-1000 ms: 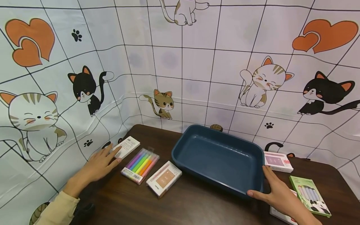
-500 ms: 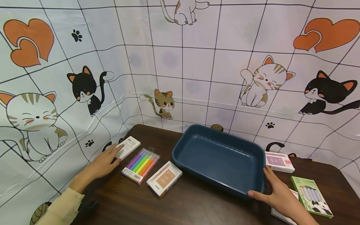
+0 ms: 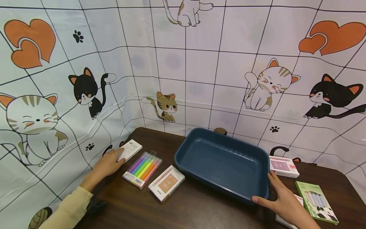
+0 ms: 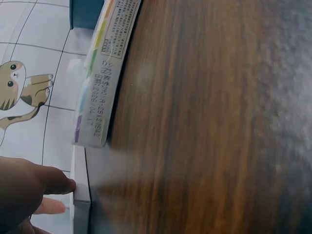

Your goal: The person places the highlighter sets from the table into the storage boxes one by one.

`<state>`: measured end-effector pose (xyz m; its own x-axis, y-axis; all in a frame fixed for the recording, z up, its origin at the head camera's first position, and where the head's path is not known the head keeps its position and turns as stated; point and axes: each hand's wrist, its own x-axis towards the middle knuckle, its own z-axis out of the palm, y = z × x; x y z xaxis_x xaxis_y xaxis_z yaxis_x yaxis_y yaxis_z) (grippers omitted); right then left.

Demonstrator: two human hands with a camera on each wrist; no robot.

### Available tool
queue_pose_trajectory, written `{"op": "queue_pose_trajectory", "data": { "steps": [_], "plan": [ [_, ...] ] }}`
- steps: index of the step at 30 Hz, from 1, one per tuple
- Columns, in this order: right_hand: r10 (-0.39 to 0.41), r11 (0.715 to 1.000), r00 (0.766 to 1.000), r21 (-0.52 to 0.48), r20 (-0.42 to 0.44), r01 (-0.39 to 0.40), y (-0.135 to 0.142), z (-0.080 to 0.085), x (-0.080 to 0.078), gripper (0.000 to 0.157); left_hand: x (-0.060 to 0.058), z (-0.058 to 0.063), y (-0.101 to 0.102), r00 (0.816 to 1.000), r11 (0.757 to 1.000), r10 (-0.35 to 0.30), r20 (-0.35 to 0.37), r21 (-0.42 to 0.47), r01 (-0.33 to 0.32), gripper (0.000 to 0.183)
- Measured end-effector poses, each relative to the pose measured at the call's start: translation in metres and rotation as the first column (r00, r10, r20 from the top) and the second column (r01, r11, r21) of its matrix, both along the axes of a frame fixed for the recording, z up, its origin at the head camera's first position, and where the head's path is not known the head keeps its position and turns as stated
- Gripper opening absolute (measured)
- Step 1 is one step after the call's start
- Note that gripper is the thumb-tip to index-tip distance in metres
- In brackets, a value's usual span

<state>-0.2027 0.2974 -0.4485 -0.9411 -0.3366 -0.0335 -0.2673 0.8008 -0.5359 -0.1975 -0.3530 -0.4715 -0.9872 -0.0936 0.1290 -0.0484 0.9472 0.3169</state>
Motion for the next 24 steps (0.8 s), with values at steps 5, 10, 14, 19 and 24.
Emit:
{"op": "queue_pose_trajectory", "data": {
  "steps": [5,10,14,19,24],
  "plan": [
    [0.000,1.000,1.000,-0.001,0.005,0.000,-0.001,0.001,-0.001,0.116,-0.001,0.000,0.000,1.000,1.000,0.030,0.003,0.009,-0.030,0.054],
    [-0.010,1.000,1.000,0.013,0.015,0.010,-0.001,0.002,-0.002,0.116,-0.005,-0.001,0.000,0.998,0.998,0.056,0.024,0.018,-0.056,0.055],
    [-0.012,1.000,1.000,0.013,0.021,0.012,-0.001,0.002,-0.002,0.116,-0.005,-0.004,-0.001,0.998,0.998,0.054,0.019,0.036,-0.055,0.055],
    [-0.021,1.000,0.999,0.011,0.043,0.020,-0.001,0.001,-0.003,0.116,-0.004,-0.008,-0.003,0.998,0.996,0.052,-0.026,0.080,-0.050,0.056],
    [-0.029,1.000,0.999,0.014,0.045,0.028,-0.001,-0.001,-0.003,0.116,-0.003,-0.011,-0.003,0.993,0.984,0.061,-0.099,0.171,-0.044,0.057]
  ]
}}
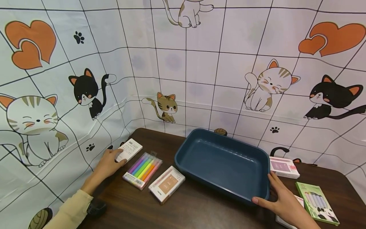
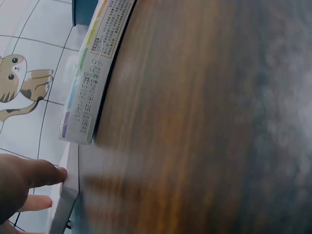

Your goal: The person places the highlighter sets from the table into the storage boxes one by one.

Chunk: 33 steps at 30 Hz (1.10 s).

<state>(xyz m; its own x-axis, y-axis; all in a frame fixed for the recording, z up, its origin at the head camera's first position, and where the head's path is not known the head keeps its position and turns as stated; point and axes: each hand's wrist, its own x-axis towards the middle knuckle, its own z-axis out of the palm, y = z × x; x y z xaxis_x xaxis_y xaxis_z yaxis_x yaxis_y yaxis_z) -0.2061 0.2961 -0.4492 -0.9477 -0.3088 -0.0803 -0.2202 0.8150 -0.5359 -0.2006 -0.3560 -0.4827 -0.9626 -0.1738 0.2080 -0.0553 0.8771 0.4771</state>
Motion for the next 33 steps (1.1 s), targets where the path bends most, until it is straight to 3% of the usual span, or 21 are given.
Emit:
{"op": "queue_pose_trajectory", "data": {
  "steps": [6,12,20,28,33],
  "plan": [
    [-0.007,1.000,1.000,0.027,-0.016,0.007,-0.001,0.000,-0.001,0.117,-0.001,0.002,0.001,0.994,0.996,0.007,-0.106,0.093,0.003,0.056],
    [-0.003,0.999,1.000,0.054,-0.025,0.005,0.001,-0.003,0.000,0.114,-0.001,0.010,0.001,0.989,0.985,0.027,-0.146,0.170,-0.002,0.046],
    [-0.008,0.999,1.000,0.036,-0.022,0.009,0.002,-0.003,0.000,0.115,-0.001,0.009,-0.003,0.992,0.971,0.016,-0.126,0.239,0.014,0.040],
    [-0.017,0.999,1.000,0.043,-0.018,0.018,0.001,-0.001,0.000,0.116,-0.001,0.008,-0.005,1.000,0.955,-0.024,-0.017,0.295,0.028,0.041],
    [-0.022,0.999,1.000,0.042,-0.015,0.023,0.000,-0.002,0.001,0.117,0.000,0.008,-0.006,1.000,0.938,-0.023,0.010,0.346,0.018,0.043]
  ]
}}
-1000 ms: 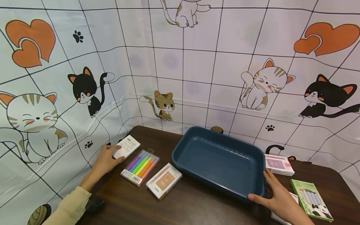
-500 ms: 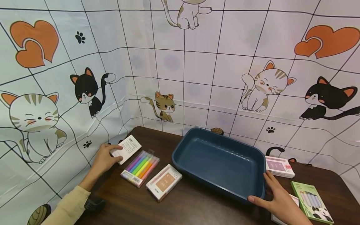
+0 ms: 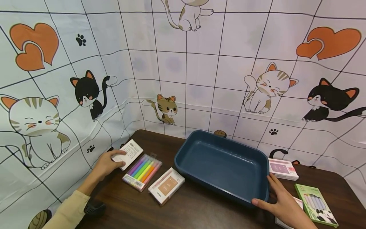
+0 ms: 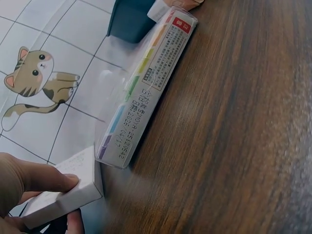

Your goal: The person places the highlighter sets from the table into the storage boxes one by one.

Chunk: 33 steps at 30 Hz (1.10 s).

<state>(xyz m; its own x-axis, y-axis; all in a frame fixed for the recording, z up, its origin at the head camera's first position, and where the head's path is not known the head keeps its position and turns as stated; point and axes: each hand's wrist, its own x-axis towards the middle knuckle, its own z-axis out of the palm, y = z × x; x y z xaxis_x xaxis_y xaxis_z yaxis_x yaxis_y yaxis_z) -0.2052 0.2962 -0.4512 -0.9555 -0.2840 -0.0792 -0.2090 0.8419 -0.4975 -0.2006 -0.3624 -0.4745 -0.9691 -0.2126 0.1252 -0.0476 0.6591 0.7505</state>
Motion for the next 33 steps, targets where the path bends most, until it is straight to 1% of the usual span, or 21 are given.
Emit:
{"op": "queue_pose_trajectory", "data": {
  "steps": [2,7,11,14,20,23,24,26,28,31,33],
  "plan": [
    [0.009,1.000,1.000,-0.009,-0.013,-0.009,0.001,-0.001,0.001,0.114,0.000,0.000,-0.001,1.000,1.000,0.004,0.012,0.021,-0.004,0.044],
    [0.016,0.999,1.000,-0.042,-0.007,-0.016,0.001,-0.003,0.005,0.110,0.003,-0.001,-0.002,1.000,0.997,0.003,0.017,0.083,-0.005,0.045],
    [0.002,0.995,0.998,-0.099,0.057,0.003,-0.001,-0.003,0.006,0.113,0.004,-0.003,-0.004,1.000,0.993,-0.001,0.021,0.118,-0.002,0.046],
    [-0.008,0.988,0.992,-0.149,0.128,0.027,-0.001,-0.002,0.007,0.114,0.004,-0.002,-0.004,1.000,0.992,-0.002,0.024,0.125,-0.001,0.046],
    [-0.054,0.981,0.971,-0.171,0.235,0.096,-0.003,0.000,0.003,0.113,0.003,-0.002,-0.004,1.000,0.993,-0.001,0.018,0.121,-0.001,0.047],
    [-0.067,0.970,0.958,-0.205,0.279,0.127,-0.004,0.000,0.002,0.113,0.003,-0.002,-0.004,1.000,0.993,-0.001,0.016,0.119,-0.001,0.047],
    [-0.071,0.965,0.954,-0.221,0.293,0.139,-0.004,-0.001,0.003,0.113,0.003,-0.002,-0.004,1.000,0.993,0.000,0.017,0.118,-0.002,0.047],
    [-0.071,0.943,0.942,-0.286,0.328,0.171,-0.004,-0.002,0.004,0.113,0.002,-0.001,-0.003,1.000,0.993,0.004,0.019,0.117,-0.006,0.048],
    [-0.067,0.914,0.932,-0.352,0.357,0.201,-0.005,-0.003,0.006,0.113,0.001,0.002,-0.001,1.000,0.993,0.009,0.016,0.115,-0.011,0.049],
    [-0.055,0.857,0.916,-0.452,0.398,0.248,-0.006,-0.005,0.009,0.115,-0.001,0.009,0.003,1.000,0.993,0.022,0.009,0.116,-0.023,0.050],
    [-0.049,0.834,0.912,-0.486,0.407,0.262,-0.006,-0.006,0.010,0.116,-0.003,0.015,0.008,1.000,0.993,0.025,0.001,0.113,-0.025,0.050]
  ]
}}
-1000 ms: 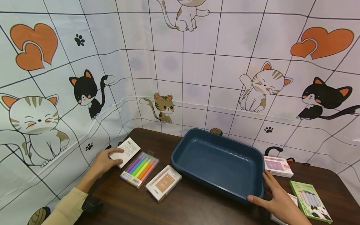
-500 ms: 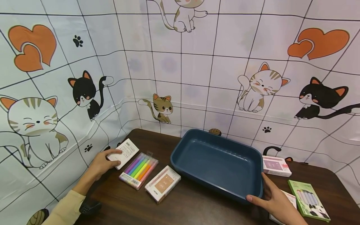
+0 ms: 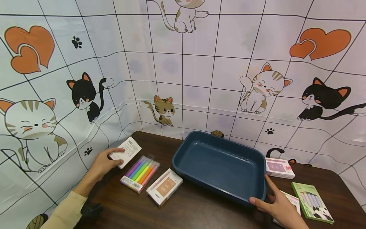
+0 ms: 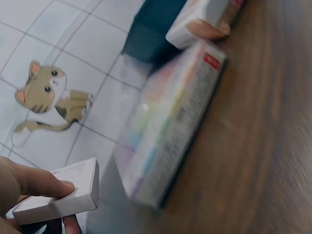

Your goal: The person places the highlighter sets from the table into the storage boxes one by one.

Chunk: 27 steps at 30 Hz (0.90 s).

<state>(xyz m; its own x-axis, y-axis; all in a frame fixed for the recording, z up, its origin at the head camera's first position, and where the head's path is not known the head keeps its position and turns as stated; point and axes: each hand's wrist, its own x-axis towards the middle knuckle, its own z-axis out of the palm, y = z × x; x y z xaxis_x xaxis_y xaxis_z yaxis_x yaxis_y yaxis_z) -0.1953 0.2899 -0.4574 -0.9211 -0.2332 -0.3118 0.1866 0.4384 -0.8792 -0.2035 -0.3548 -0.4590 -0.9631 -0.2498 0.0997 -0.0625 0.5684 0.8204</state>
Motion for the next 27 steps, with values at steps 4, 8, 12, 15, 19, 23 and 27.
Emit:
{"op": "queue_pose_trajectory", "data": {
  "steps": [4,8,12,15,19,23,27],
  "plan": [
    [-0.011,0.999,1.000,-0.041,0.008,0.011,-0.001,-0.001,0.002,0.115,-0.002,0.014,0.014,1.000,1.000,-0.011,-0.015,0.016,0.012,0.049],
    [-0.026,0.999,1.000,-0.032,0.006,0.026,-0.001,-0.001,0.003,0.116,-0.004,0.028,0.031,0.998,0.997,-0.055,-0.038,0.057,0.057,0.048],
    [-0.040,0.999,0.999,-0.006,0.002,0.040,-0.002,-0.002,0.003,0.117,-0.006,0.038,0.049,0.992,0.988,-0.108,-0.065,0.103,0.114,0.047],
    [-0.044,0.999,0.999,0.017,-0.001,0.044,-0.002,-0.003,0.002,0.116,-0.008,0.044,0.062,0.987,0.977,-0.142,-0.074,0.148,0.152,0.048],
    [-0.055,0.998,0.998,0.023,0.002,0.055,-0.003,-0.003,0.002,0.117,-0.011,0.051,0.081,0.977,0.961,-0.195,-0.088,0.181,0.208,0.046],
    [-0.065,0.998,0.998,0.013,0.004,0.065,-0.003,-0.005,0.002,0.117,-0.012,0.056,0.096,0.968,0.958,-0.233,-0.093,0.150,0.245,0.044],
    [-0.065,0.998,0.998,-0.021,0.013,0.065,-0.003,-0.005,0.004,0.116,-0.013,0.057,0.106,0.963,0.954,-0.255,-0.086,0.138,0.265,0.045]
  ]
}}
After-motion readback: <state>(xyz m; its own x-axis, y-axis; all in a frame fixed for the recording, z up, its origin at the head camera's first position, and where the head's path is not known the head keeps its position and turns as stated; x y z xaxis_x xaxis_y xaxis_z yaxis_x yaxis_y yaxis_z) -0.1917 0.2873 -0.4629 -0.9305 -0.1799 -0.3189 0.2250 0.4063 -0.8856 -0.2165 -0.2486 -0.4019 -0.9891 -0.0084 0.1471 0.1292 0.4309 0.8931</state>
